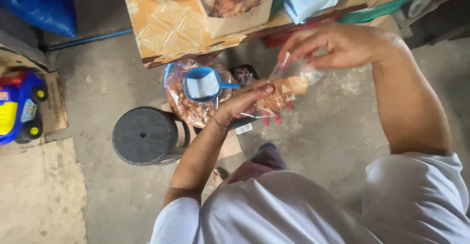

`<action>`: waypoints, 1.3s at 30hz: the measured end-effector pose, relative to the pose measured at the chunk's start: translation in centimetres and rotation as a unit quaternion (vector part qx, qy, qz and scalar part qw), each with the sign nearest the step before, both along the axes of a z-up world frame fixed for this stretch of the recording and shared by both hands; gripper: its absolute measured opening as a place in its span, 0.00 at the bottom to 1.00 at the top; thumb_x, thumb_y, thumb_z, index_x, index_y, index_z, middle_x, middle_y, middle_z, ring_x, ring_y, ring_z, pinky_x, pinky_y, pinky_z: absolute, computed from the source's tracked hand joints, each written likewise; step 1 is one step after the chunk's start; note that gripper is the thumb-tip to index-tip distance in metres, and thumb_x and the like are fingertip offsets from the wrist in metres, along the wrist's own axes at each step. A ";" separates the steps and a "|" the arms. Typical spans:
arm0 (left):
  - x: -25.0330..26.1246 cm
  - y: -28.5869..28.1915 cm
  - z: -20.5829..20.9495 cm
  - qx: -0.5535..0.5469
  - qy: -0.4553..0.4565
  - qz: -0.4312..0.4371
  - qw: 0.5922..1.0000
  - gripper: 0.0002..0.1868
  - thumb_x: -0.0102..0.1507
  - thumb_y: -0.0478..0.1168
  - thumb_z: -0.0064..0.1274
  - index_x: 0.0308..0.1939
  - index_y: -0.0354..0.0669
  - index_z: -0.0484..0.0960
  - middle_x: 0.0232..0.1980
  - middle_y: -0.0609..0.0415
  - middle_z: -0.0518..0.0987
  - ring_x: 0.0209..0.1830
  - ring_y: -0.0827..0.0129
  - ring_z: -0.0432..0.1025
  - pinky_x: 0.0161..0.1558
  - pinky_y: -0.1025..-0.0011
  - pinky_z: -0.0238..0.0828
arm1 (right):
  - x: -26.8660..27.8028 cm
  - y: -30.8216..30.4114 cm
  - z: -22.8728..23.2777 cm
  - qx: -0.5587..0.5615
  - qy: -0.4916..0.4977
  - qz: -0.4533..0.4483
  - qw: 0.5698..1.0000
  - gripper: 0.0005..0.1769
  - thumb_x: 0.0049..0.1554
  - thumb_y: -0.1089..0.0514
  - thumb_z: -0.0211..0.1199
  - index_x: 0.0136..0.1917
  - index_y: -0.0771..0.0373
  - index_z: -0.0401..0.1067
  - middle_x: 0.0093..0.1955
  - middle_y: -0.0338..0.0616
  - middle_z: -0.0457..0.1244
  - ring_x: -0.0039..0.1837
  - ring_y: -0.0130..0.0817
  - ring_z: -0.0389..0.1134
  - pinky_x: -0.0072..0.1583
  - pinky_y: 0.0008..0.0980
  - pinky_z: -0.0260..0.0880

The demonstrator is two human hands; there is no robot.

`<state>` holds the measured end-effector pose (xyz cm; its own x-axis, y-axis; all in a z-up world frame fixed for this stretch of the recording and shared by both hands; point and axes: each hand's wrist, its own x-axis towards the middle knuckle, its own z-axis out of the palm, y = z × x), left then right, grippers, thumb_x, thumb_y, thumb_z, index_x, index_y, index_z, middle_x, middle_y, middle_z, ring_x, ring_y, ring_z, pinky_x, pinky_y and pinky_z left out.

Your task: Manually filling plastic bags with snacks, weighing them on a scale, and sealing them using a heat sealer.

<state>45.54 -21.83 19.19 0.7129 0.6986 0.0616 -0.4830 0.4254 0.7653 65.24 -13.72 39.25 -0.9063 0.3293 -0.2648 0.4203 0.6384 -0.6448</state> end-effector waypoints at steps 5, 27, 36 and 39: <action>7.4 2.4 1.2 -0.028 -0.049 -0.105 0.993 0.21 0.68 0.43 0.47 0.58 0.30 0.67 0.44 0.27 0.78 0.30 0.43 0.77 0.22 0.59 0.77 | 7.5 1.4 0.9 -0.060 0.011 0.080 0.995 0.20 0.60 0.53 0.49 0.63 0.56 0.73 0.65 0.42 0.65 0.65 0.35 0.69 0.61 0.34 0.69; 39.5 25.0 -5.6 -0.031 -0.062 -0.298 0.952 0.27 0.67 0.49 0.50 0.66 0.41 0.62 0.46 0.33 0.78 0.33 0.47 0.76 0.23 0.62 0.75 | 40.6 18.4 -3.0 -0.062 -0.043 -0.016 0.997 0.28 0.44 0.52 0.73 0.60 0.51 0.75 0.50 0.31 0.71 0.47 0.25 0.71 0.46 0.26 0.72; 38.7 36.1 -4.7 0.027 -0.048 -0.251 0.966 0.48 0.55 0.61 0.65 0.70 0.41 0.62 0.46 0.51 0.75 0.45 0.65 0.75 0.31 0.73 0.72 | 41.1 29.5 -5.2 -0.010 0.168 -0.108 0.980 0.10 0.48 0.64 0.69 0.45 0.65 0.74 0.57 0.51 0.65 0.54 0.35 0.71 0.50 0.28 0.79; 38.6 42.6 -10.2 0.076 0.008 -0.149 0.986 0.42 0.59 0.58 0.60 0.69 0.40 0.60 0.51 0.53 0.73 0.50 0.66 0.74 0.41 0.72 0.74 | 39.7 34.3 -7.6 -0.050 0.170 -0.204 0.963 0.09 0.52 0.63 0.66 0.46 0.71 0.74 0.60 0.56 0.63 0.52 0.36 0.68 0.52 0.33 0.76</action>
